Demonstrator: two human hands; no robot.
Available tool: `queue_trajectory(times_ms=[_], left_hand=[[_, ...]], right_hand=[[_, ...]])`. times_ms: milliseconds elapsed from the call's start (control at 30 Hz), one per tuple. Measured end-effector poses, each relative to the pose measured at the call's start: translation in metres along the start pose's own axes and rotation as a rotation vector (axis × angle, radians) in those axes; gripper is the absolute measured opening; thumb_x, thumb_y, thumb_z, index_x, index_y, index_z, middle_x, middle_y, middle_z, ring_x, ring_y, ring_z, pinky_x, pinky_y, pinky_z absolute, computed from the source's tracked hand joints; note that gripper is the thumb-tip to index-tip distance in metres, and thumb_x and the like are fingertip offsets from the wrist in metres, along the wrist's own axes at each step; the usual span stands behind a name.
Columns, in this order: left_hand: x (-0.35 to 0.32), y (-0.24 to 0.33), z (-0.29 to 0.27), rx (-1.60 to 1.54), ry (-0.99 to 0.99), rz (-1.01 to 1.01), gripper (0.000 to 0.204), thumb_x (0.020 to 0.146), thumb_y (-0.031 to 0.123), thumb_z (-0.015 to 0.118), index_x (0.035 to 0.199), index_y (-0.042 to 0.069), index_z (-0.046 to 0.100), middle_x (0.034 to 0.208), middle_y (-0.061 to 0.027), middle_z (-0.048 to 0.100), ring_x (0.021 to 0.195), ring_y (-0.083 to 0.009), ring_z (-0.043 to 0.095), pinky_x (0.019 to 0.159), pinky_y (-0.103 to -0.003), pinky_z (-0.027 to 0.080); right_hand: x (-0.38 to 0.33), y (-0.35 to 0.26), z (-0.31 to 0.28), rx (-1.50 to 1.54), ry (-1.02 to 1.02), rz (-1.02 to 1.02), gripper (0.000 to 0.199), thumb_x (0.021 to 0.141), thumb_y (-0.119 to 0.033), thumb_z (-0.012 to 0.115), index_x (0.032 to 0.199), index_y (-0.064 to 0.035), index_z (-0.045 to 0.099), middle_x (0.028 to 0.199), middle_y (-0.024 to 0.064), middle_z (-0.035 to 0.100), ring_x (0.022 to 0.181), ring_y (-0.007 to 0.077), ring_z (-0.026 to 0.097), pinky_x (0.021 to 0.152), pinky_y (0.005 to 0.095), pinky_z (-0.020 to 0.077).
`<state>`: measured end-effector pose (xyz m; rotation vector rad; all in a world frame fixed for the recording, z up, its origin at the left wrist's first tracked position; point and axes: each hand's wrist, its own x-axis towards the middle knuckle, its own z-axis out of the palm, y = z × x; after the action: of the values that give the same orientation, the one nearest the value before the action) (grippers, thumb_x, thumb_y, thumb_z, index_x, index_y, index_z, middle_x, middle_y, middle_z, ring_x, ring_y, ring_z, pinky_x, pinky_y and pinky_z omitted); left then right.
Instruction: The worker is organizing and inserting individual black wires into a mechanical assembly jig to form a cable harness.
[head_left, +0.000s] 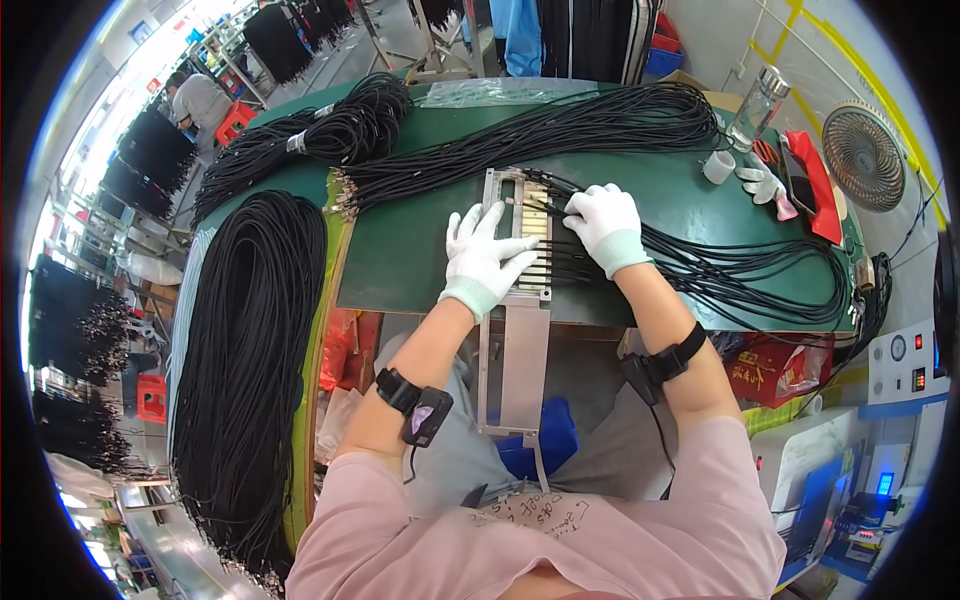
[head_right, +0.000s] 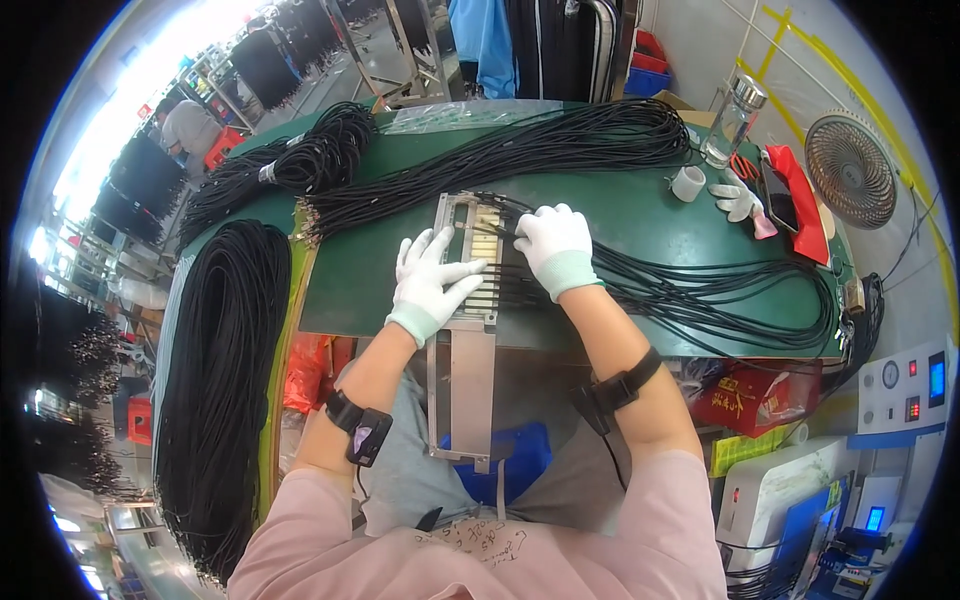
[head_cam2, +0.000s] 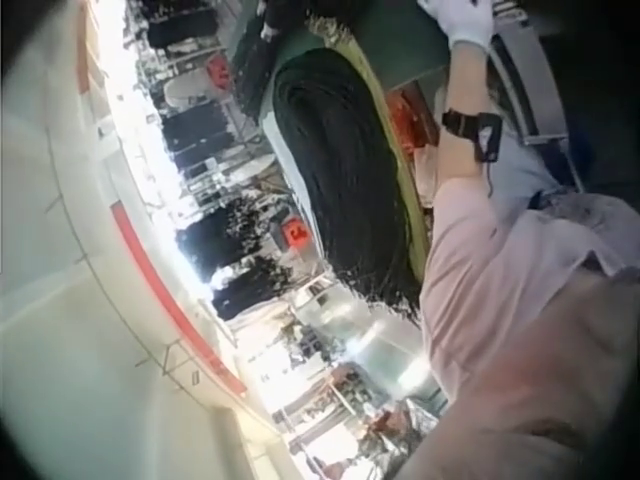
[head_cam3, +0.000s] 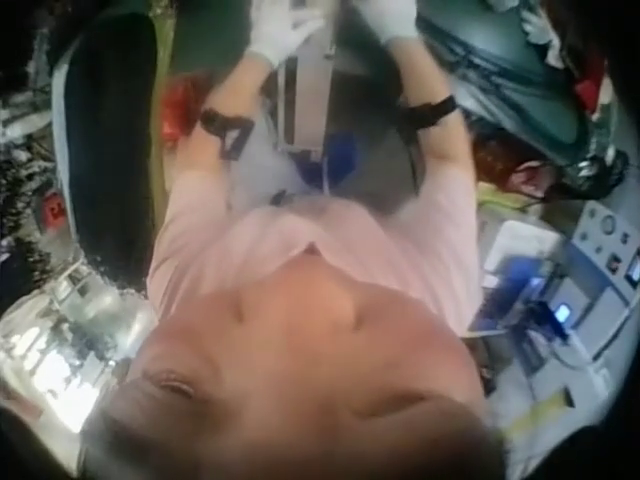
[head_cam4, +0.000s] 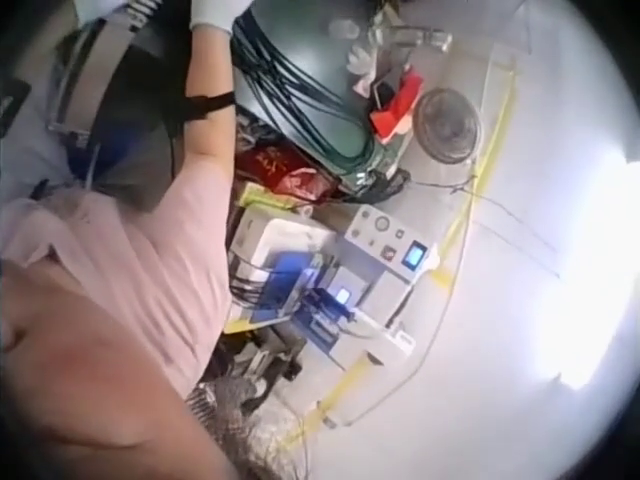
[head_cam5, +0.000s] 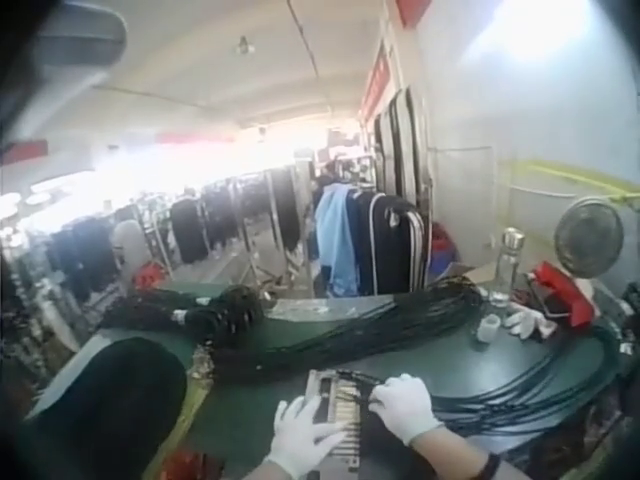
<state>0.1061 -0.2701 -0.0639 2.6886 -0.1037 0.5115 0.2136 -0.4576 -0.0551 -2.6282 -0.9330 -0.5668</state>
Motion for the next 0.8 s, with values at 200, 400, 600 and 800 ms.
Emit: queue_trajectory(times_ms=[200,400,600,800], left_hand=[[-0.001,-0.02,0.002,-0.386,0.247,-0.145,0.022,0.084,0.035,0.066,0.086,0.014,0.072,0.124,-0.0143,0.059,0.123,-0.0344,0.045,0.107,-0.046,0.029],[0.0,-0.015,0.0,-0.395,0.324,-0.057,0.021,0.084,0.028,0.065,0.08,0.007,0.067,0.114,-0.0125,0.063,0.115,-0.031,0.051,0.1,-0.041,0.037],[0.0,-0.027,-0.002,-0.407,0.433,-0.106,0.018,0.083,0.025,0.066,0.084,0.008,0.069,0.109,-0.0111,0.065,0.112,-0.0293,0.053,0.098,-0.038,0.039],[0.0,-0.029,-0.008,-0.347,0.407,-0.157,0.018,0.084,0.026,0.066,0.086,0.009,0.07,0.106,-0.0089,0.067,0.108,-0.0267,0.055,0.097,-0.037,0.04]], right_hand=[[0.002,0.001,-0.01,0.201,0.098,-0.064,0.015,0.074,-0.027,0.071,0.08,-0.0131,0.069,0.078,0.0033,0.062,0.081,0.0269,0.057,0.075,0.0398,0.0458],[-0.007,-0.039,-0.01,0.446,0.074,-0.245,0.013,0.077,-0.028,0.069,0.081,-0.0154,0.07,0.081,0.004,0.065,0.083,0.0269,0.058,0.074,0.0396,0.0459],[-0.004,-0.032,-0.014,0.394,-0.077,-0.18,0.017,0.079,-0.026,0.068,0.083,-0.0098,0.068,0.083,0.0057,0.067,0.083,0.0284,0.058,0.077,0.0387,0.0462],[-0.005,-0.01,-0.01,0.459,-0.028,-0.167,0.01,0.078,-0.022,0.068,0.081,-0.0115,0.068,0.079,0.0044,0.066,0.081,0.0276,0.058,0.076,0.038,0.0455]])
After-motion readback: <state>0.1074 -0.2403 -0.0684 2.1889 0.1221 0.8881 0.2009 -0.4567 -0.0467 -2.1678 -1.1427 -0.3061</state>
